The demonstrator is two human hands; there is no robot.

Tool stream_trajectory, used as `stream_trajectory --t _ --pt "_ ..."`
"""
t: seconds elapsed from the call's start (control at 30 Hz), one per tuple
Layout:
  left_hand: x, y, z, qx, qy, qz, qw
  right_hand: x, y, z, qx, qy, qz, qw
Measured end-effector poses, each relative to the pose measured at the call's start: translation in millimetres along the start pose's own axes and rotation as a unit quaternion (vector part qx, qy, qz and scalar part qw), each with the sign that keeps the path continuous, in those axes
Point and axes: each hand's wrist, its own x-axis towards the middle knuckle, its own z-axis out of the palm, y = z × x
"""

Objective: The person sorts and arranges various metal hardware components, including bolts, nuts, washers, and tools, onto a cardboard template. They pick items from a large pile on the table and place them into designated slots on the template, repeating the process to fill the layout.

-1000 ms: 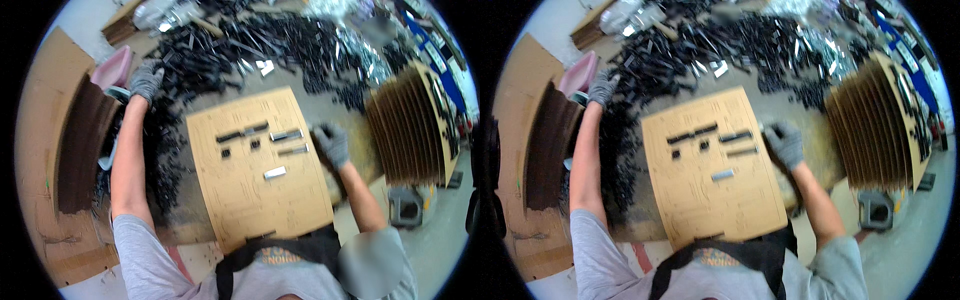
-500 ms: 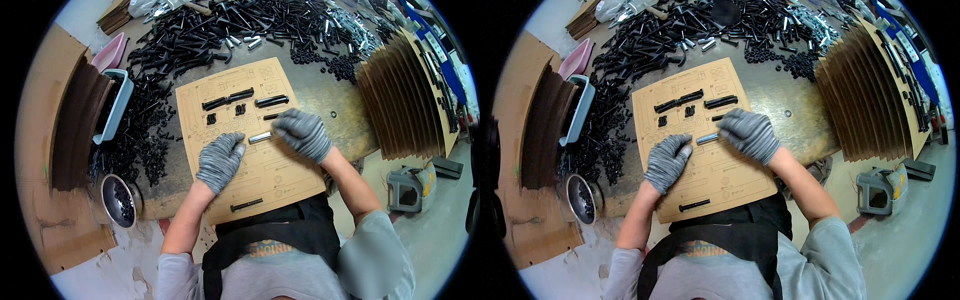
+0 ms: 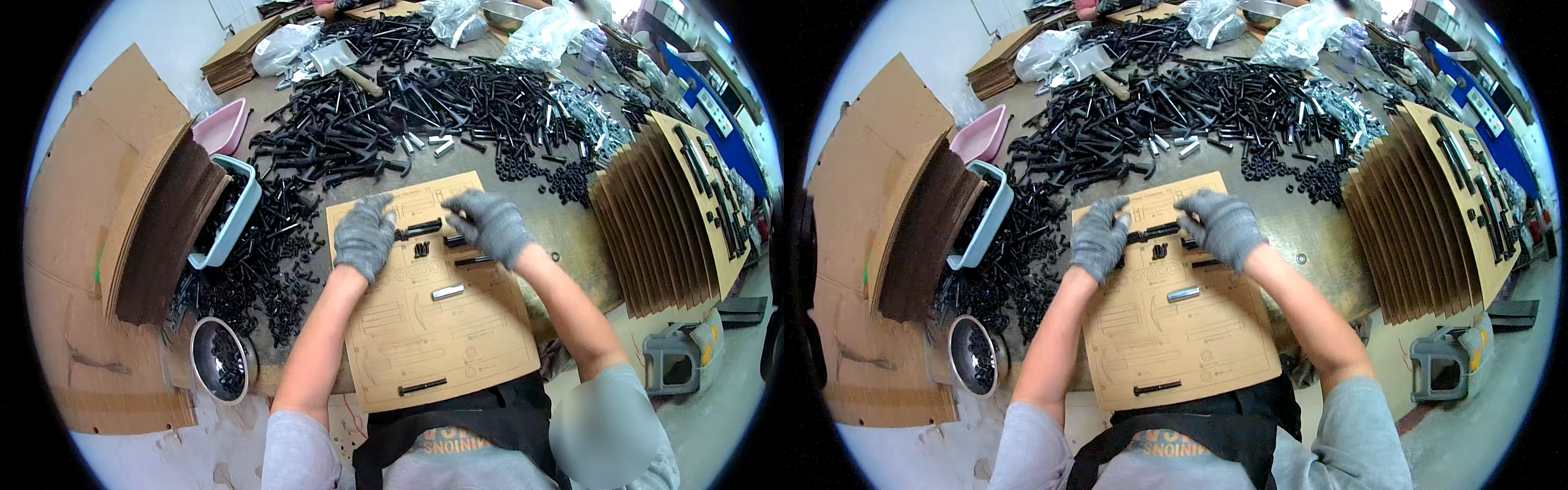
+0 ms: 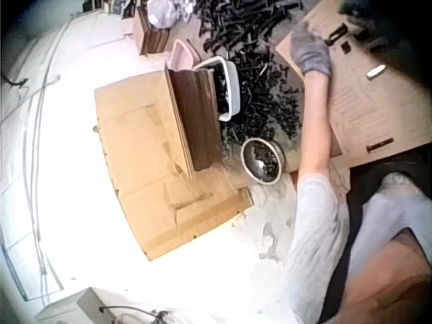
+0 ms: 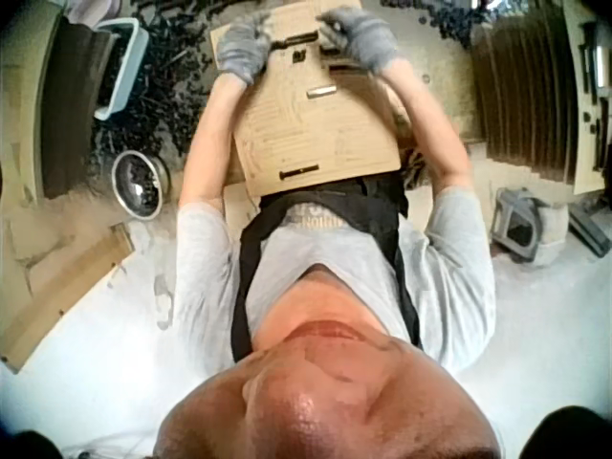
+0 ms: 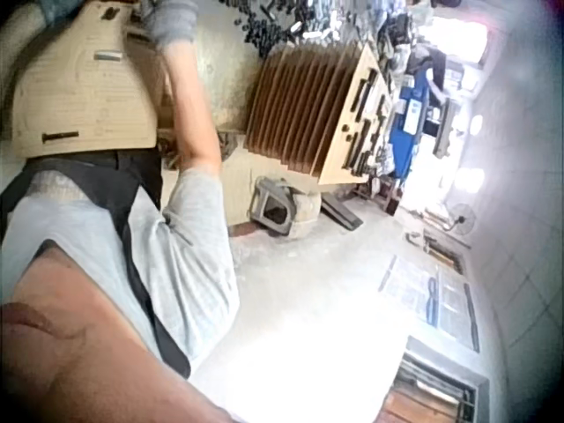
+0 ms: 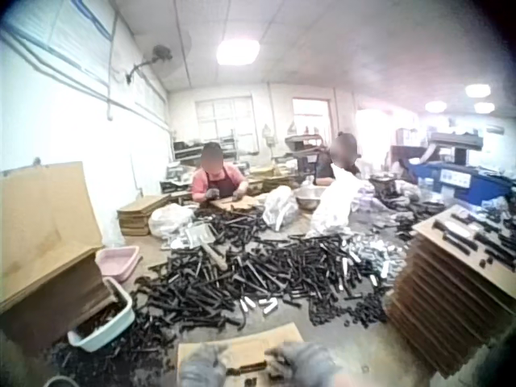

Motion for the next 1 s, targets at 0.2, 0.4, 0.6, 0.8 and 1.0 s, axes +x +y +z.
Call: stream_trajectory --t 0.2,0.4,0.6,0.8,1.0 --pt "100.9 -40.7 19.9 0.215 -0.061 -0.025 0.974 127.9 36.6 55.5 -0.176 -0.037 -0.023 0.984" --pt "121.7 -69.1 17.4 0.252 -0.094 -0.003 0.963 192.3 9.5 94.4 -0.261 -0.087 -0.007 0.961" --pt "134.8 -83.6 -2.7 0.196 -0.11 0.057 0.973 168.2 24.4 45.5 -0.304 -0.121 -0.01 0.945" --pt "99.3 -85.1 -33.3 0.043 0.048 0.008 0.998 47.9 17.1 -40.8 0.021 -0.022 0.012 0.999" --pt "12.9 -82.5 -61.2 -0.293 0.154 -0.072 0.941 -61.7 -14.6 -26.3 0.41 -0.109 0.081 0.902"
